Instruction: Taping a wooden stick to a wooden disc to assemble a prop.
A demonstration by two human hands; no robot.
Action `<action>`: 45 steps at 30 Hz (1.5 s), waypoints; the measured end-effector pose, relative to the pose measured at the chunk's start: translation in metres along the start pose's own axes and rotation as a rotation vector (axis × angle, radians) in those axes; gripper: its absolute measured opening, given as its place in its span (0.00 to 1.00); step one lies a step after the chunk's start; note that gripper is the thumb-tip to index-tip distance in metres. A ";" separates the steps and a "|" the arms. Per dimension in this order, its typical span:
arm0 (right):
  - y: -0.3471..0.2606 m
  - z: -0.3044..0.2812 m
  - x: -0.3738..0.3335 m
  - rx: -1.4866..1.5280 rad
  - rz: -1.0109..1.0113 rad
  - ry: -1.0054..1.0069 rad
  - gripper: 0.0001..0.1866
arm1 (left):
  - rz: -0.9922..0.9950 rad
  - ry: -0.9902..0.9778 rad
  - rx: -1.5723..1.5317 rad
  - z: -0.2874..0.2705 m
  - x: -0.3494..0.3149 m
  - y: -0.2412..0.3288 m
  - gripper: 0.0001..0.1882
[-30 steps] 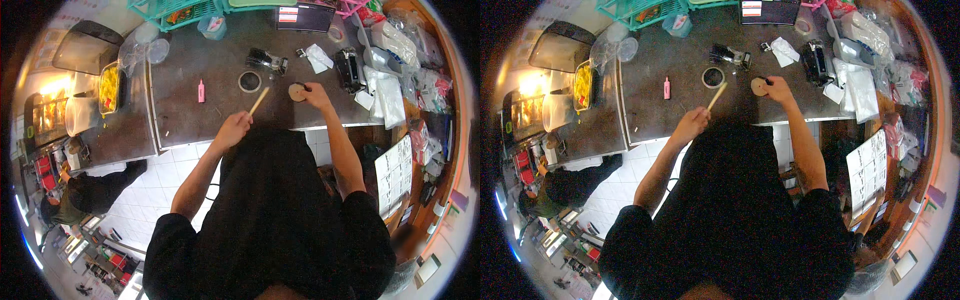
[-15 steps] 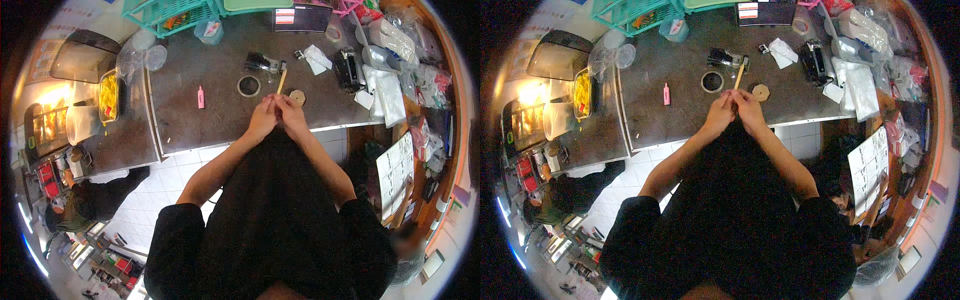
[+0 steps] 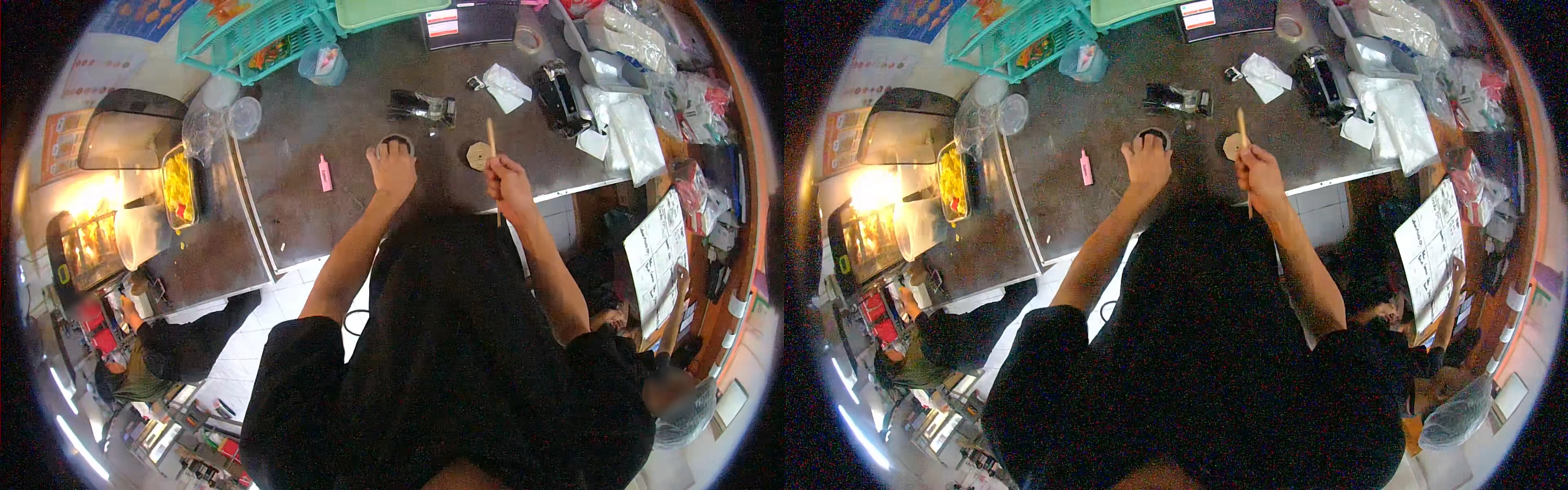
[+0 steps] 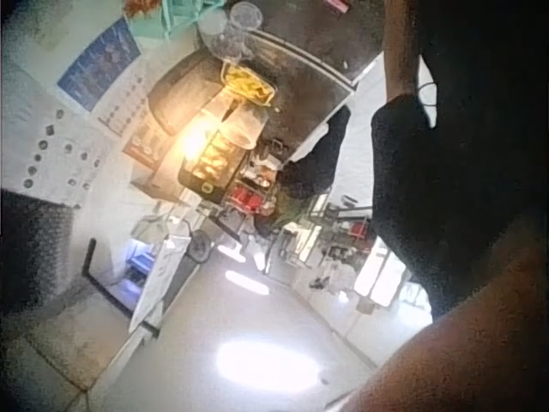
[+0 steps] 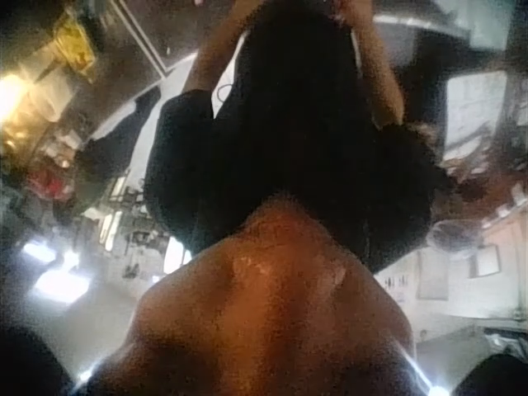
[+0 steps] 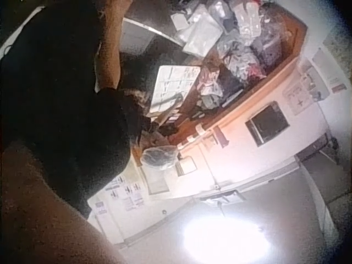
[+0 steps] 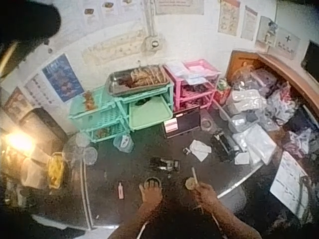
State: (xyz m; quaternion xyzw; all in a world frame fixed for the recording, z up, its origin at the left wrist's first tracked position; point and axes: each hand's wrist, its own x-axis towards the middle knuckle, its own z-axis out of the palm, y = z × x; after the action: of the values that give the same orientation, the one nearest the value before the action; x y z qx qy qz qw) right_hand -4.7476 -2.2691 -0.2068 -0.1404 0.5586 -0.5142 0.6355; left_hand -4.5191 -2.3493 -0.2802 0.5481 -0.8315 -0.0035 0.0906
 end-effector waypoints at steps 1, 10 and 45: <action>0.000 0.000 -0.005 -0.056 0.080 -0.039 0.12 | -0.036 -0.182 -0.088 -0.009 -0.003 -0.001 0.18; -0.022 0.047 -0.040 -0.577 0.191 -0.427 0.11 | -0.871 -0.442 -1.542 -0.126 -0.046 0.018 0.20; -0.057 0.092 -0.063 -0.758 -0.361 -0.999 0.11 | -0.785 -0.282 -2.288 -0.210 -0.032 -0.009 0.13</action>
State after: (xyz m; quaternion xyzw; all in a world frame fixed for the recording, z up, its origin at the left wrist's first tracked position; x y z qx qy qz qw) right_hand -4.6878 -2.2793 -0.0973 -0.6684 0.3063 -0.2530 0.6288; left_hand -4.4664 -2.3042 -0.0791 0.3606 -0.1286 -0.8211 0.4233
